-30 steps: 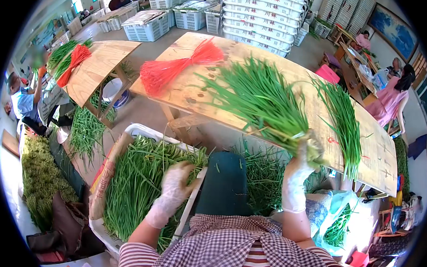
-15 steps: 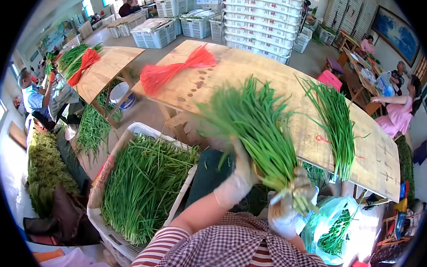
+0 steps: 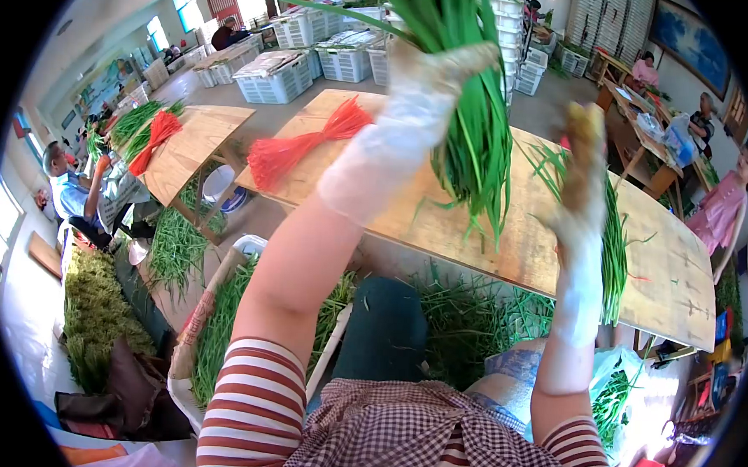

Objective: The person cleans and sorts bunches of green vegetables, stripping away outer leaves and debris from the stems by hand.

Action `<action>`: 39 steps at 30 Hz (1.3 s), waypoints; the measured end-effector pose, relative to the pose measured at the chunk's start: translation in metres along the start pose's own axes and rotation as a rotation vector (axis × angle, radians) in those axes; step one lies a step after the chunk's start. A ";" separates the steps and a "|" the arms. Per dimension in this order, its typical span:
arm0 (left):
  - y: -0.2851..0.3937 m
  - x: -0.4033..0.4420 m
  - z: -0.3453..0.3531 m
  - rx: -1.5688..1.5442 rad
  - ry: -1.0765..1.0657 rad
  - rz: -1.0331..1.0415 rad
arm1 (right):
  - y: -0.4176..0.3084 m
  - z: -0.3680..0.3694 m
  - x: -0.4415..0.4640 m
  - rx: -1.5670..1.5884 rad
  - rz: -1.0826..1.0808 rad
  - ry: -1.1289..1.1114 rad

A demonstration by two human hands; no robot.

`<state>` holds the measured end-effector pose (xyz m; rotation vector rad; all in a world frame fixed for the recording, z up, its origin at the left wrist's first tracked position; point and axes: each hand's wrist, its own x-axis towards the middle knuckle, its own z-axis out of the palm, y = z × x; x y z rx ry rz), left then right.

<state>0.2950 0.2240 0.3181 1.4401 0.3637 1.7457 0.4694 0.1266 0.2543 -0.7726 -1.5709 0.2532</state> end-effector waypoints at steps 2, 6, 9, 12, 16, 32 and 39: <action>-0.028 -0.006 0.007 0.104 0.040 -0.110 | 0.010 0.025 0.022 -0.068 0.249 -0.124; -0.063 0.006 -0.014 -0.068 -0.383 -0.590 | 0.072 0.050 0.030 0.279 0.493 -0.280; -0.082 0.018 -0.007 0.168 -0.493 -0.304 | 0.055 0.054 0.032 0.235 0.546 -0.247; -0.042 0.011 0.035 0.228 -0.318 -0.245 | 0.105 0.046 0.030 0.203 0.438 -0.120; -0.045 0.000 0.044 0.320 -0.191 -0.035 | 0.199 0.032 0.002 0.275 0.267 0.073; -0.083 -0.001 0.014 -0.446 -0.263 -0.220 | 0.086 0.061 0.034 0.322 0.428 0.000; -0.008 -0.016 -0.044 -0.018 -0.448 -0.255 | 0.025 0.040 0.036 0.279 0.469 0.034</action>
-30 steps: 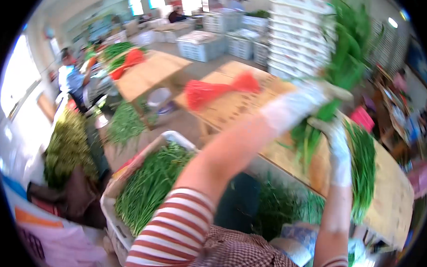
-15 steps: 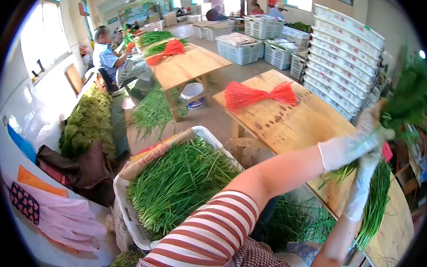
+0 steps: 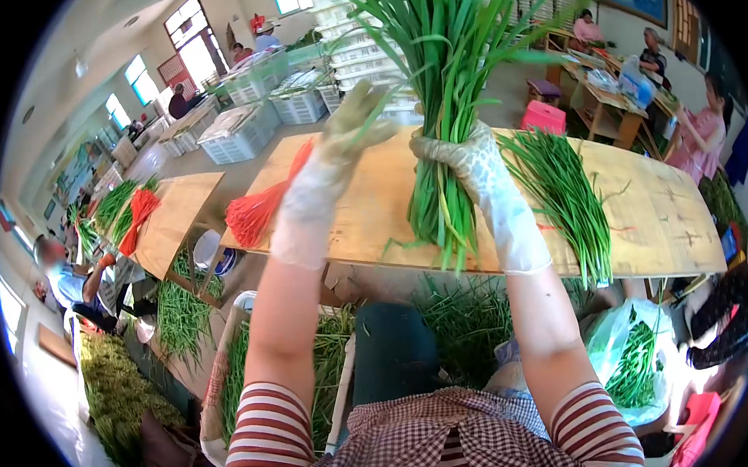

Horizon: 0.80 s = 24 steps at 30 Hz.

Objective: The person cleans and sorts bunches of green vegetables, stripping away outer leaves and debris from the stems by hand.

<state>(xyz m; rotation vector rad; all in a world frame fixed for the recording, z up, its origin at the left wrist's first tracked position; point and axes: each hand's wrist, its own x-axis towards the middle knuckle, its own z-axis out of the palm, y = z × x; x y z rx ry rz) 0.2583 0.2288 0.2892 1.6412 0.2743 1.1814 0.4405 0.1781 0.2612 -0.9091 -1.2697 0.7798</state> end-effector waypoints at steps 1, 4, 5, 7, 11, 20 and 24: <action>-0.002 -0.016 -0.016 0.038 -0.007 -0.148 | -0.015 -0.002 -0.013 -0.032 0.049 -0.031; -0.019 -0.067 -0.012 -0.014 -0.149 -0.319 | -0.029 0.001 -0.060 -0.203 0.159 -0.149; -0.030 -0.078 0.009 -0.159 -0.179 -0.208 | -0.017 0.006 -0.076 -0.296 0.201 -0.240; -0.037 -0.112 0.047 -0.242 0.115 -0.279 | 0.008 0.016 -0.114 -0.374 0.285 -0.390; -0.040 -0.151 0.068 -0.409 0.629 -0.503 | 0.005 -0.011 -0.183 -0.381 0.290 -0.305; -0.022 -0.197 0.096 -0.534 0.370 0.087 | 0.033 -0.079 -0.304 0.227 0.288 0.056; -0.055 -0.193 0.109 -0.401 0.745 -0.564 | 0.069 -0.133 -0.308 -0.154 0.365 0.027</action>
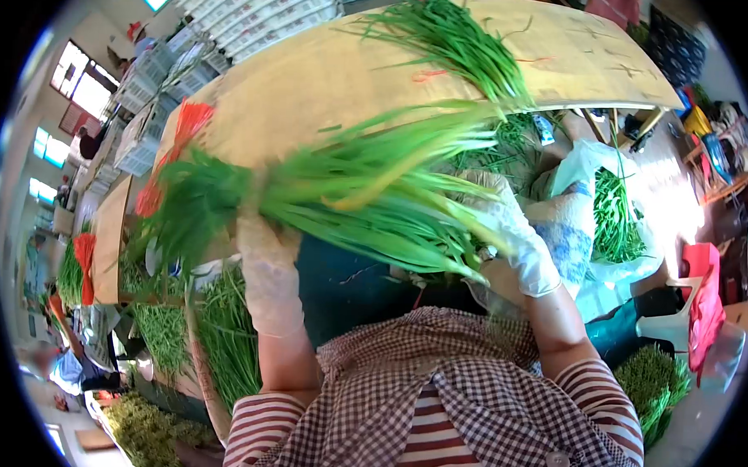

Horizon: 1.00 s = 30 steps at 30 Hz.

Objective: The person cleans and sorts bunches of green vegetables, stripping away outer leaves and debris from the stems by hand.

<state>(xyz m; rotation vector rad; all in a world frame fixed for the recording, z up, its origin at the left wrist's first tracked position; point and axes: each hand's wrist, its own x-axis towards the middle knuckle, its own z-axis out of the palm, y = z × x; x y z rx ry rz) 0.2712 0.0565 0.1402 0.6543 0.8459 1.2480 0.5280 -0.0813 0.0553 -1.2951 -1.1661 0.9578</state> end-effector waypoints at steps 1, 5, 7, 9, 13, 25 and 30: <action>-0.014 -0.009 0.005 -0.024 -0.034 0.034 | 0.001 -0.003 0.000 -0.005 -0.086 0.010; -0.068 0.029 -0.033 -0.262 0.006 -0.056 | -0.022 -0.027 0.002 0.122 0.178 -0.118; -0.084 0.053 -0.051 -0.344 0.100 -0.043 | 0.046 -0.039 0.021 -0.079 0.180 -0.024; -0.088 0.065 -0.062 -0.395 0.050 -0.018 | 0.045 -0.035 0.017 0.252 0.167 0.124; -0.080 0.072 -0.086 -0.332 0.066 0.049 | 0.055 -0.042 0.014 0.184 0.339 0.060; -0.085 0.078 -0.095 -0.432 -0.130 0.013 | 0.108 0.040 0.056 0.191 0.251 0.152; -0.077 0.088 -0.106 -0.425 0.148 -0.064 | 0.092 0.007 0.053 0.215 0.268 0.263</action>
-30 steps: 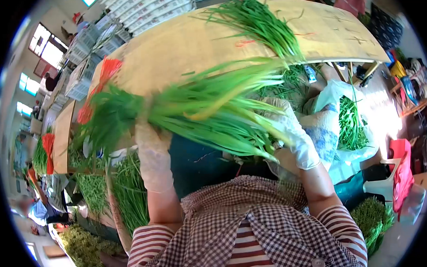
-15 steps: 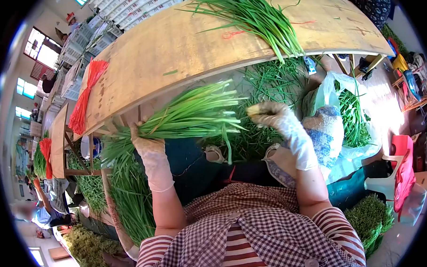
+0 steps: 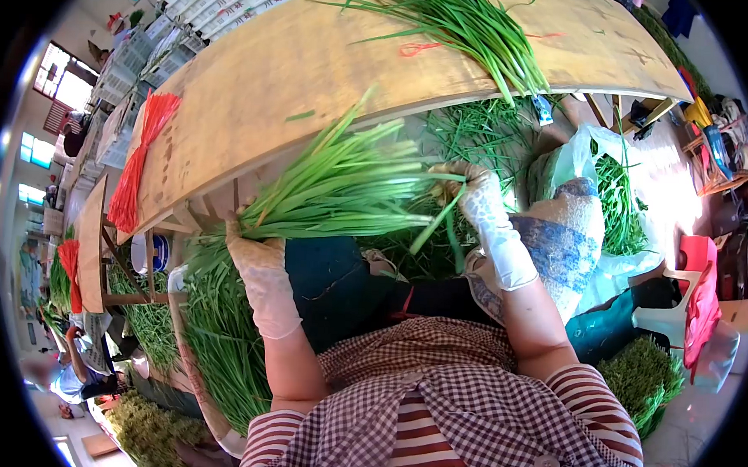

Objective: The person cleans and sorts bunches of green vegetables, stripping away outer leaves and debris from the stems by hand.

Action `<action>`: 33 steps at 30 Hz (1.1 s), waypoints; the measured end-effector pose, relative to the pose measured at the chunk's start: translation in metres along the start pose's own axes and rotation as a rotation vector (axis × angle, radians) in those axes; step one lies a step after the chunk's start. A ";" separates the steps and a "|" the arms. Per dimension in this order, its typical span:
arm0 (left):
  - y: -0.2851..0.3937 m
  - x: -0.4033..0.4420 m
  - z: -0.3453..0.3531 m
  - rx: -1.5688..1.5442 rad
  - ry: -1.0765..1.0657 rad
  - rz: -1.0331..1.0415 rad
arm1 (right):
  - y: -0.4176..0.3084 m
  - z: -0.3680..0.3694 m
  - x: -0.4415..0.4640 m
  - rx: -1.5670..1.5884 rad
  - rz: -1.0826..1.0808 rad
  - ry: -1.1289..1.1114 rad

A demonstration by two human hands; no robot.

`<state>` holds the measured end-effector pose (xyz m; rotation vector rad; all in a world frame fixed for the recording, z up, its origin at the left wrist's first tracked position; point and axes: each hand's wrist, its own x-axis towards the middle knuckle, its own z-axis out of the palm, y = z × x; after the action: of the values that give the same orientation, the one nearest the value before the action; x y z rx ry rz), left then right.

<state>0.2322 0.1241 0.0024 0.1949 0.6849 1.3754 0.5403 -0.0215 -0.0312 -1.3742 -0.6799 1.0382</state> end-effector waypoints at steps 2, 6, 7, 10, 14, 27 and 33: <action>-0.002 -0.003 0.000 0.006 0.060 -0.005 | 0.013 -0.016 0.011 -0.101 -0.097 0.166; 0.028 0.006 -0.021 0.004 0.021 -0.031 | 0.042 -0.086 0.046 0.315 -0.308 0.467; 0.032 0.004 -0.018 -0.001 0.015 -0.003 | 0.028 -0.092 0.037 0.370 -0.114 0.314; 0.037 0.004 -0.017 -0.001 -0.037 -0.011 | -0.015 -0.045 0.007 -0.211 -0.418 0.151; 0.025 -0.003 -0.009 0.041 -0.017 0.025 | -0.072 0.010 -0.033 -0.058 -0.287 0.008; -0.002 -0.012 -0.007 0.014 -0.116 -0.063 | -0.031 0.061 -0.035 -0.549 -0.436 -0.278; 0.043 0.002 -0.031 0.067 -0.020 -0.065 | -0.026 -0.021 -0.001 -0.957 -0.304 0.319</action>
<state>0.1798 0.1270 -0.0010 0.2373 0.7158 1.2875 0.5634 -0.0296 -0.0081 -2.0974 -1.1678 0.1953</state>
